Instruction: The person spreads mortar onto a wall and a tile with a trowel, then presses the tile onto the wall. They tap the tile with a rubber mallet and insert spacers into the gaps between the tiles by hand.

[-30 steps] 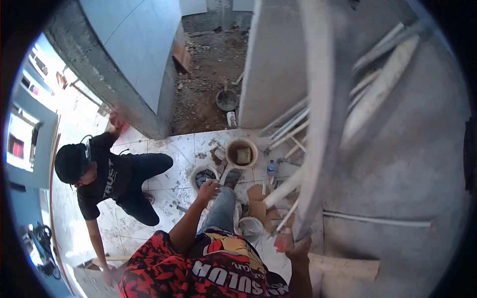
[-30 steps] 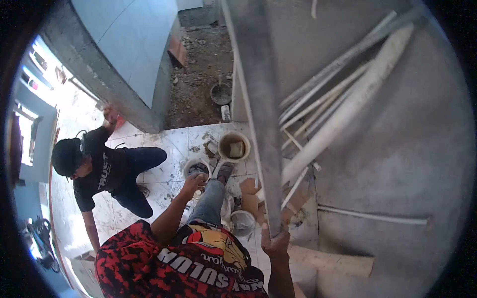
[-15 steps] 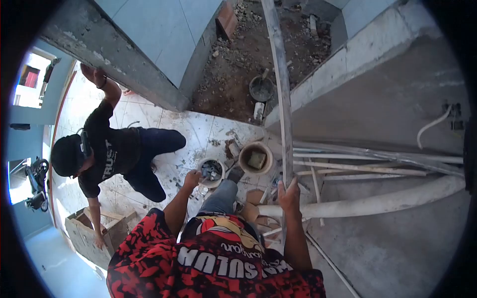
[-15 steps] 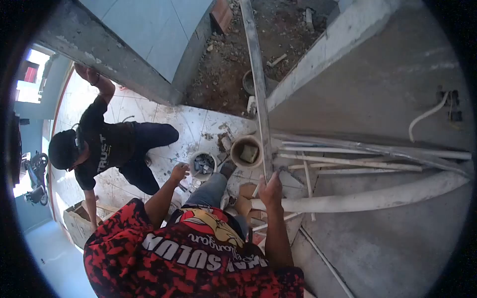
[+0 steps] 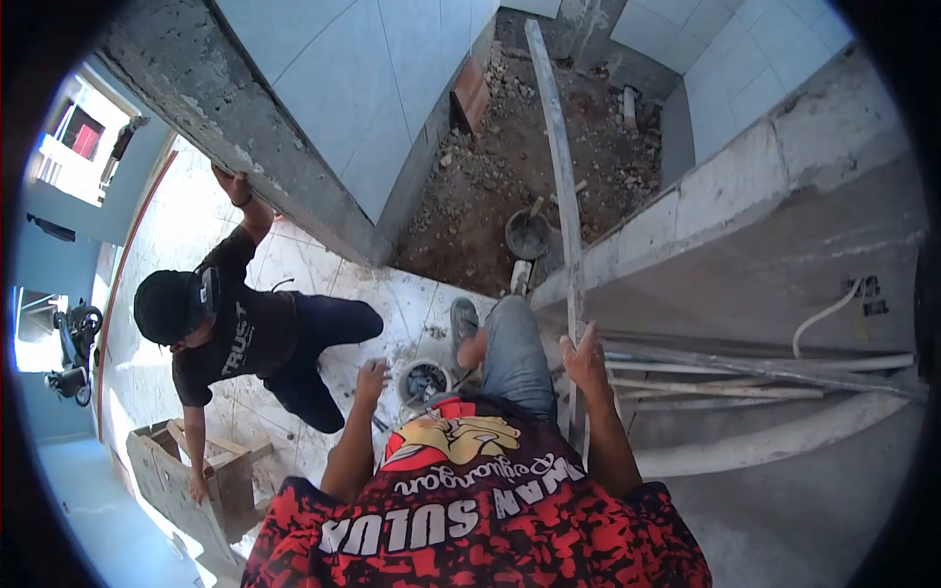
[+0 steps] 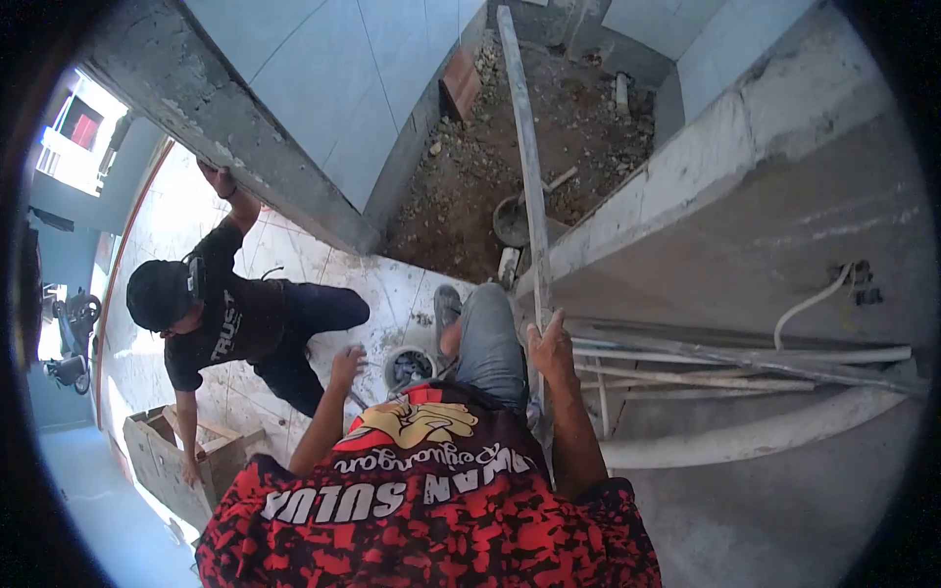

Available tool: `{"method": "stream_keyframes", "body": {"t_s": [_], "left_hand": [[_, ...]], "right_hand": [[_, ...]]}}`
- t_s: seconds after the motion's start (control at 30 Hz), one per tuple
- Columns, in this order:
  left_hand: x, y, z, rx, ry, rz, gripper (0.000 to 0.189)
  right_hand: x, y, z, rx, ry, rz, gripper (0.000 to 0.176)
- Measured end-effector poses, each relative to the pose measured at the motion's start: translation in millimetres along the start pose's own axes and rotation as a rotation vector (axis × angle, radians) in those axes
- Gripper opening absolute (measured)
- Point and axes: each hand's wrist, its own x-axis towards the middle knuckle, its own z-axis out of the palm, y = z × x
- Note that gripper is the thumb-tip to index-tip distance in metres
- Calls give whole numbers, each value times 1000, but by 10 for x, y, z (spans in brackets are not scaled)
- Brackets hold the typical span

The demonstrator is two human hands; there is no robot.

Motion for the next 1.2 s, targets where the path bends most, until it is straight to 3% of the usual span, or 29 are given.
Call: {"method": "stream_keyframes", "body": {"t_s": [0.07,0.23,0.33,0.4,0.47,0.57,0.67,0.8,1.07,1.2], "left_hand": [[-32,-119,-25,-81,32,-124,33],[50,-200,24,-311,139,-208,34],[405,210,198,-365,184,-229,34],[754,455,276,-280,120,-298,33],[1090,1118,374,-113,-4,-284,33],[1608,1903,543,-36,-93,27,35],[1813,2614,819,-169,-34,-16,35],[2066,3043,1117,23,-229,-29,39],[2502,4103,1813,201,-468,193,39],[2829,4664,2292,286,-657,263,37]], "right_hand": [[196,12,30,-7,34,-38,66],[798,-31,170,19,57,-50,68],[1182,-204,188,16,-28,68,68],[1494,-394,89,-14,-84,159,68],[1737,-492,149,-20,-157,284,68],[1974,-415,140,-46,-140,278,61],[2237,-387,95,-14,-26,246,58],[2376,-467,3,102,-27,306,55],[2744,-687,-135,187,-82,320,52],[3057,-740,-118,248,13,392,57]]}}
